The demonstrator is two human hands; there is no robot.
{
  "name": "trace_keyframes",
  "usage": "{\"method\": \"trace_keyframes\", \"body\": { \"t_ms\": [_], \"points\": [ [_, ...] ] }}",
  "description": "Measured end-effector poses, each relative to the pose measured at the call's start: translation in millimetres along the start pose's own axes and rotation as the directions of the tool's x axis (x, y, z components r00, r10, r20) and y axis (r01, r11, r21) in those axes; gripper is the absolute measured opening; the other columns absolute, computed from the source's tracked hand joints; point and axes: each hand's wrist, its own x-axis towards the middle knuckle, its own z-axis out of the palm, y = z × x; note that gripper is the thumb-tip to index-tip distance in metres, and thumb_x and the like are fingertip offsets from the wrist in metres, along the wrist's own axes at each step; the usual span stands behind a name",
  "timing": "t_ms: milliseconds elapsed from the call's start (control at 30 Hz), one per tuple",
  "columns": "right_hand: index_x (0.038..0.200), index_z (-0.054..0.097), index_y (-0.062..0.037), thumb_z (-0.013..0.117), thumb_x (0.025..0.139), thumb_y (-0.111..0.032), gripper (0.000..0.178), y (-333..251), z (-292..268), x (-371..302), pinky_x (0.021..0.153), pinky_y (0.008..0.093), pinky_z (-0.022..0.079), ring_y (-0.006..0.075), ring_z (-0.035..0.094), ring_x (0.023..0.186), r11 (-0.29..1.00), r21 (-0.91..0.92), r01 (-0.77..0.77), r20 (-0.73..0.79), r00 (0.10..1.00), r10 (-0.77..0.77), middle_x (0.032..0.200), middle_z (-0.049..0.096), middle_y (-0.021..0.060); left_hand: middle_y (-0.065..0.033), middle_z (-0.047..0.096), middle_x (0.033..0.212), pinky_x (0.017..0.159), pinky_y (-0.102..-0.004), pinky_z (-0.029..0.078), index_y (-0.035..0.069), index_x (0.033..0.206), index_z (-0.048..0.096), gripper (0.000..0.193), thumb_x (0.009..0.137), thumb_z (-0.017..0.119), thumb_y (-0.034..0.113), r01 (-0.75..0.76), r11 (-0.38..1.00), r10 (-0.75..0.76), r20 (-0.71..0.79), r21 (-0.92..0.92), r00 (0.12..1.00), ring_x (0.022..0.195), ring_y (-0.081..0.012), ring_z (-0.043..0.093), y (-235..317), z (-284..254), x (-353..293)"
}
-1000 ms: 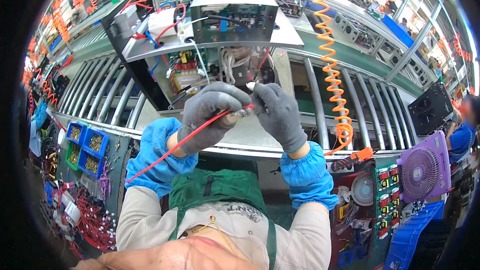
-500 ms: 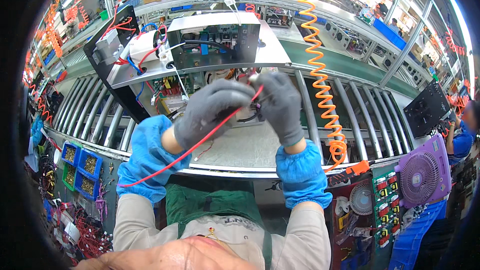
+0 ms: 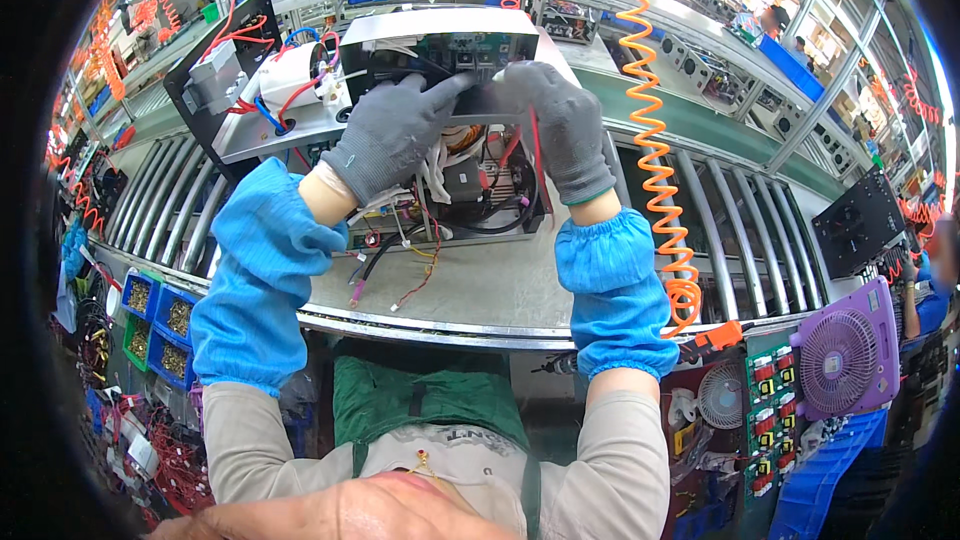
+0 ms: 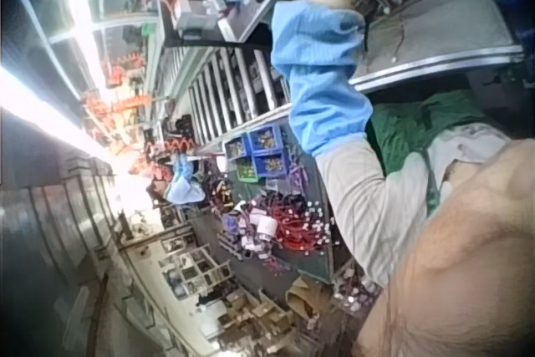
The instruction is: Assemble internal components of an electronic device on a factory production line.
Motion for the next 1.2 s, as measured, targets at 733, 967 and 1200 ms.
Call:
{"method": "trace_keyframes", "body": {
  "t_ms": [733, 967, 1200],
  "points": [
    [0.089, 0.059, -0.0106, 0.059, 0.079, -0.010, 0.010, 2, 16, 10, 0.060, 0.0373, 0.051, 0.0298, 0.064, 0.072, 0.983, -0.155, 0.098, 0.252, 0.966, -0.057, 0.079, 0.064, 0.0097, -0.0079, 0.061, 0.089, 0.064, -0.0340, 0.052, 0.018, 0.131, 0.043, 0.053, 0.083, 0.061, 0.028, -0.004, 0.999, 0.008, 0.080, -0.050, 0.997, 0.079, -0.0211, 0.060, 0, 12, -7],
    [0.088, 0.056, -0.0121, 0.056, 0.083, -0.025, 0.014, -11, 21, 14, 0.057, 0.0411, 0.050, 0.0307, 0.064, 0.069, 0.926, -0.371, 0.066, 0.427, 0.898, 0.107, 0.075, 0.064, 0.0093, -0.0066, 0.054, 0.118, 0.071, -0.0370, 0.049, 0.013, 0.103, 0.064, 0.030, 0.075, 0.065, 0.024, -0.219, 0.976, 0.193, -0.397, -0.021, 0.897, 0.090, -0.0228, 0.056, 25, 19, -37],
    [0.085, 0.060, -0.0086, 0.052, 0.088, -0.030, 0.023, -10, 36, 12, 0.060, 0.0449, 0.049, 0.0346, 0.063, 0.072, 0.853, -0.519, -0.061, 0.424, 0.848, 0.319, 0.074, 0.064, 0.0147, -0.0196, 0.062, 0.087, 0.069, -0.0467, 0.047, 0.006, 0.096, 0.061, 0.026, 0.087, 0.051, 0.028, 0.274, 0.324, -0.413, 0.125, -0.906, 0.902, 0.081, -0.0363, 0.061, 73, 105, -33]
  ]
}}
